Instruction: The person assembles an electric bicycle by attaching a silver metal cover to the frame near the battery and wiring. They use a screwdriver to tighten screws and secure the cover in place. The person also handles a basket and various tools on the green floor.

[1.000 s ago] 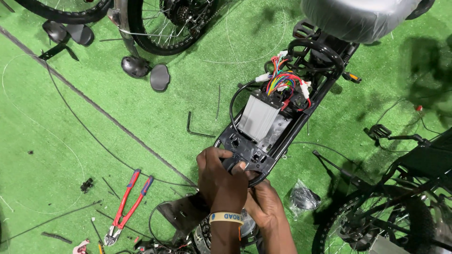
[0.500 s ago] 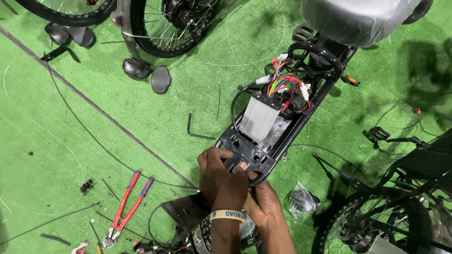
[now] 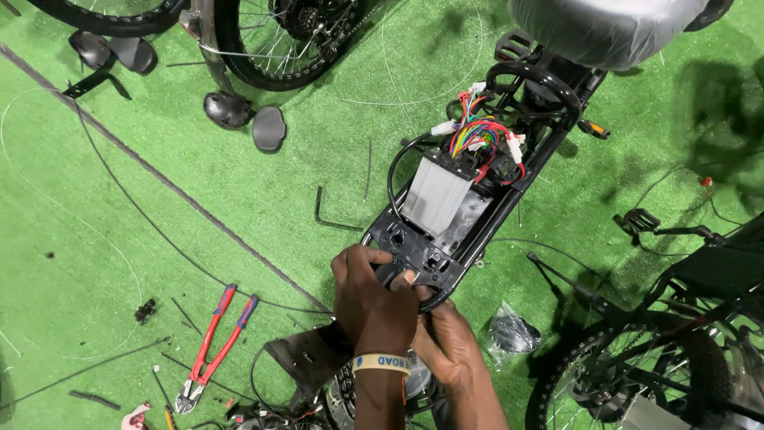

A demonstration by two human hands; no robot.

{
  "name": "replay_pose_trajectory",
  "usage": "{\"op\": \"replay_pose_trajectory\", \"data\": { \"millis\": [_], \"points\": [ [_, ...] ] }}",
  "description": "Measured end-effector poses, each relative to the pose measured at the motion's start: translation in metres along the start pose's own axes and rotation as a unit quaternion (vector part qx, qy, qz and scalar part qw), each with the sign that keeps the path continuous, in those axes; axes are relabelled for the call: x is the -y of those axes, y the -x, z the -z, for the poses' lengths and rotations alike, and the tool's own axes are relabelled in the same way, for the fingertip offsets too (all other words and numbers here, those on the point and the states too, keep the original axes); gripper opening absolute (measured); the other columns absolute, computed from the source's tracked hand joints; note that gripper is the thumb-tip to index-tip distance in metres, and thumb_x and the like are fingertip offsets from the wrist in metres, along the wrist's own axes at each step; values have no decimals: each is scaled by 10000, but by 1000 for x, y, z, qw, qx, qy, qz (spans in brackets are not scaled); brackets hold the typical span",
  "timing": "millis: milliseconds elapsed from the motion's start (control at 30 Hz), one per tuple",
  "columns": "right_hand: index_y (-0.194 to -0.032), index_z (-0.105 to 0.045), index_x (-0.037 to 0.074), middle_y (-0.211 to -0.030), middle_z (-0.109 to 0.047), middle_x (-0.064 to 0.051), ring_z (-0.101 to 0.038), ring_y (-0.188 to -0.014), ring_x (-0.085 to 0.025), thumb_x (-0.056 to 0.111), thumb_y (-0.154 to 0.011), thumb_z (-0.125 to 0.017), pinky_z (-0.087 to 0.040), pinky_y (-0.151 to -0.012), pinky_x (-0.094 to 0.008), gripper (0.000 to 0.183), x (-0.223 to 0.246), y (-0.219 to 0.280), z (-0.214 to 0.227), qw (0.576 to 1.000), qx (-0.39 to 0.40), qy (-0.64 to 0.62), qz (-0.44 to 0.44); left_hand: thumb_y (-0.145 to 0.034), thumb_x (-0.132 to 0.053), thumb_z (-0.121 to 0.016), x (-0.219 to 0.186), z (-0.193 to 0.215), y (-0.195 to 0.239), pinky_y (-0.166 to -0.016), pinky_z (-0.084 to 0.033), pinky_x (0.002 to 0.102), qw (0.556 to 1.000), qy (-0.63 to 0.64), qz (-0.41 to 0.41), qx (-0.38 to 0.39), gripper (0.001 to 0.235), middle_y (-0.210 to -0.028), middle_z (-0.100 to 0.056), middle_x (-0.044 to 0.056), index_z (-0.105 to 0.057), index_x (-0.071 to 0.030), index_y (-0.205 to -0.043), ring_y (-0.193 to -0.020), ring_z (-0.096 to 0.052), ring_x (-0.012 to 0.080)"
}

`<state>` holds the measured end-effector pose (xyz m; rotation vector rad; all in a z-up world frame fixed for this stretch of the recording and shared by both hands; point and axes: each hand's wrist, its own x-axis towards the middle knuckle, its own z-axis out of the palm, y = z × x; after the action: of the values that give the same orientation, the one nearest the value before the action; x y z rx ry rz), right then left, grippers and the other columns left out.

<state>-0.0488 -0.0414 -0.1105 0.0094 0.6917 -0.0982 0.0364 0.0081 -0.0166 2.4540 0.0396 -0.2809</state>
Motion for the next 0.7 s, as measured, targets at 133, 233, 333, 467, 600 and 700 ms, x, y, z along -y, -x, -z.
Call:
{"op": "replay_pose_trajectory", "data": {
  "millis": [133,233,333,467,600,700],
  "points": [
    [-939,-645,-35,-879,-673,-131,-616,-739,-153,4,-822,-655,-520,-731,-273,124,2,1,-3,999,-7,-28,-15,-635,-77,-782,-2,1,-1,-798,-492,416,1000,-11,28,8,359,-1015,-576,17,-539,-169,-883,-864,-640,267],
    [-967,-639,-41,-924,-669,-146,-613,-796,-167,33,-830,-661,-501,-779,-294,157,1,-4,7,1000,-6,22,4,-622,-83,-790,-1,-1,-1,-790,-487,435,1000,-10,18,8,383,-1026,-574,31,-535,-170,-895,-856,-640,289],
    [-946,-648,-77,-878,-687,-141,-629,-747,-157,-110,-773,-608,-505,-769,-262,181,1,-3,14,999,7,30,24,-637,-88,-754,-3,3,0,-763,-488,427,1000,-11,16,11,365,-998,-573,28,-530,-169,-914,-808,-637,287],
    [-1096,-627,-50,-1090,-646,-232,-610,-917,-244,-214,-757,-424,-498,-872,-361,428,5,2,3,999,-17,49,-8,-659,-89,-748,-3,2,-3,-810,-485,427,999,-13,36,22,327,-1025,-571,20,-541,-172,-898,-860,-636,282],
    [-927,-625,-103,-927,-655,-211,-605,-776,-183,-194,-737,-448,-508,-741,-291,275,0,-1,13,998,29,54,21,-632,-76,-755,-1,0,-1,-759,-498,421,1000,3,13,0,340,-993,-580,29,-534,-167,-873,-816,-641,285],
    [-1097,-607,-101,-1079,-654,-221,-626,-932,-246,-165,-737,-466,-501,-878,-387,392,2,5,4,995,85,50,3,-623,-75,-729,0,1,0,-750,-500,414,1000,17,2,-6,324,-985,-587,34,-549,-153,-881,-828,-639,281]
  ]
}}
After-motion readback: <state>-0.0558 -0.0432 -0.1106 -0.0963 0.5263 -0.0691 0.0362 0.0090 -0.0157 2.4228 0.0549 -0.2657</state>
